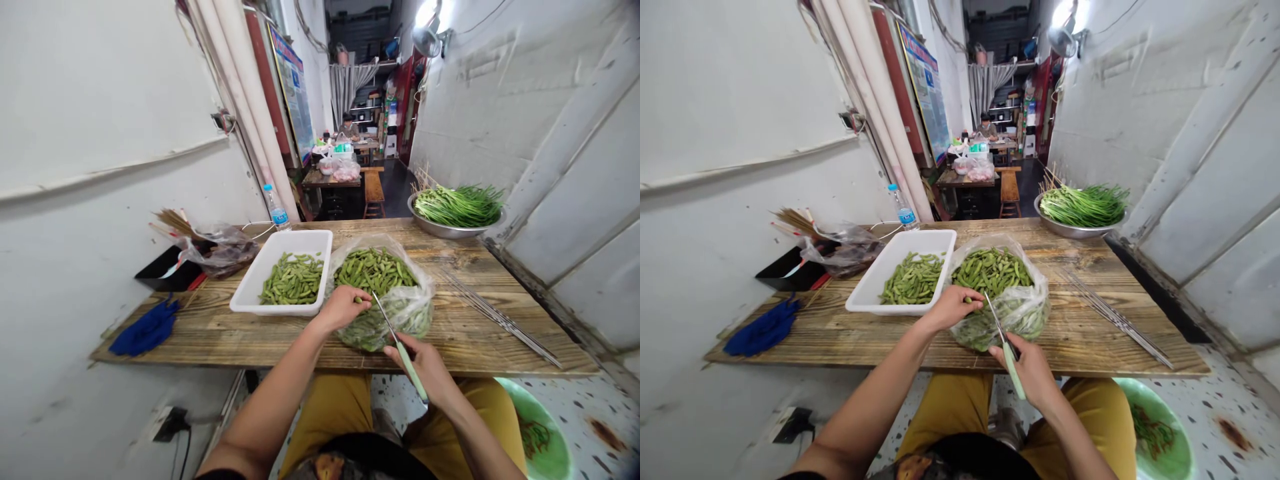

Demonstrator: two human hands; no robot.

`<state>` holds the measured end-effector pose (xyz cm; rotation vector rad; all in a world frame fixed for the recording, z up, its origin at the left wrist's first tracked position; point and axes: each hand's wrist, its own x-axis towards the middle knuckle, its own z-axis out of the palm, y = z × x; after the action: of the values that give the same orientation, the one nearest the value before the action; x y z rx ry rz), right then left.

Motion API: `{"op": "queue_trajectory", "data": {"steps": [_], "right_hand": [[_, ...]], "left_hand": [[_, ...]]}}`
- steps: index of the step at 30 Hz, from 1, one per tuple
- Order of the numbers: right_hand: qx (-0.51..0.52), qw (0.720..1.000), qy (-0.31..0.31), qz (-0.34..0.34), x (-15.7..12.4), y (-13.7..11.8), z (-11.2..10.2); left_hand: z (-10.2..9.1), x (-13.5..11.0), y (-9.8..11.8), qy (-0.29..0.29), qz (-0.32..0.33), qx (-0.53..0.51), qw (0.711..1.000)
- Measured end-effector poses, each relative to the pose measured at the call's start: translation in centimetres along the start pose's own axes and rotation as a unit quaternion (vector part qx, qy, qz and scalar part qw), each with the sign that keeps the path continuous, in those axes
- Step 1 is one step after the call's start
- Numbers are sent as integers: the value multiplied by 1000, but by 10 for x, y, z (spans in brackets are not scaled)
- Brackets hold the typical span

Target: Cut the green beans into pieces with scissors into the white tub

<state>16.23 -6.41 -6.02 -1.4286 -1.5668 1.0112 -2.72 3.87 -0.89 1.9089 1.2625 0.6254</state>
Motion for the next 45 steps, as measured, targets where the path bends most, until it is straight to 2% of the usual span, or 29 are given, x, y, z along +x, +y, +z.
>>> {"op": "queue_trajectory", "data": {"steps": [3, 5, 7, 9, 11, 13, 15, 17, 22, 32, 39, 41, 42, 44, 45], "right_hand": [[21, 999, -17, 21, -2, 0, 2], [54, 997, -20, 57, -2, 0, 4], [110, 989, -45, 88, -3, -1, 5], [184, 976, -69, 95, -5, -3, 6], [260, 956, -88, 102, -6, -5, 7], [299, 942, -95, 120, -8, -9, 8], [298, 942, -90, 127, -9, -14, 9], [281, 950, -74, 118, -9, -18, 9], [232, 965, -65, 103, -7, -25, 7], [147, 983, -73, 79, -2, -28, 3], [182, 975, -58, 110, 0, -20, 13], [183, 974, -52, 125, 0, -16, 15], [184, 973, -49, 128, 0, -15, 15], [198, 971, -50, 124, -1, -13, 15], [212, 968, -54, 122, -1, -12, 14]], "left_hand": [[-1, -1, 0, -3, 1, -21, 1000], [1, -1, 0, 21, -10, -64, 998], [3, -1, 1, 58, -33, -151, 986], [7, -2, 3, 70, -64, -273, 957], [10, -3, 6, 42, -88, -381, 919], [15, -5, 10, 12, -95, -443, 891], [20, -7, 15, 14, -94, -466, 880], [26, -10, 19, 39, -88, -466, 880], [36, -15, 25, 105, -70, -409, 904], [44, -16, 19, 167, -60, -351, 919], [53, -19, 21, 146, -70, -342, 926], [48, -20, 18, 133, -73, -337, 929], [40, -21, 14, 146, -69, -318, 934], [16, -21, 2, 232, -50, -238, 942], [-1, -21, -5, 305, -36, -176, 935]]}}
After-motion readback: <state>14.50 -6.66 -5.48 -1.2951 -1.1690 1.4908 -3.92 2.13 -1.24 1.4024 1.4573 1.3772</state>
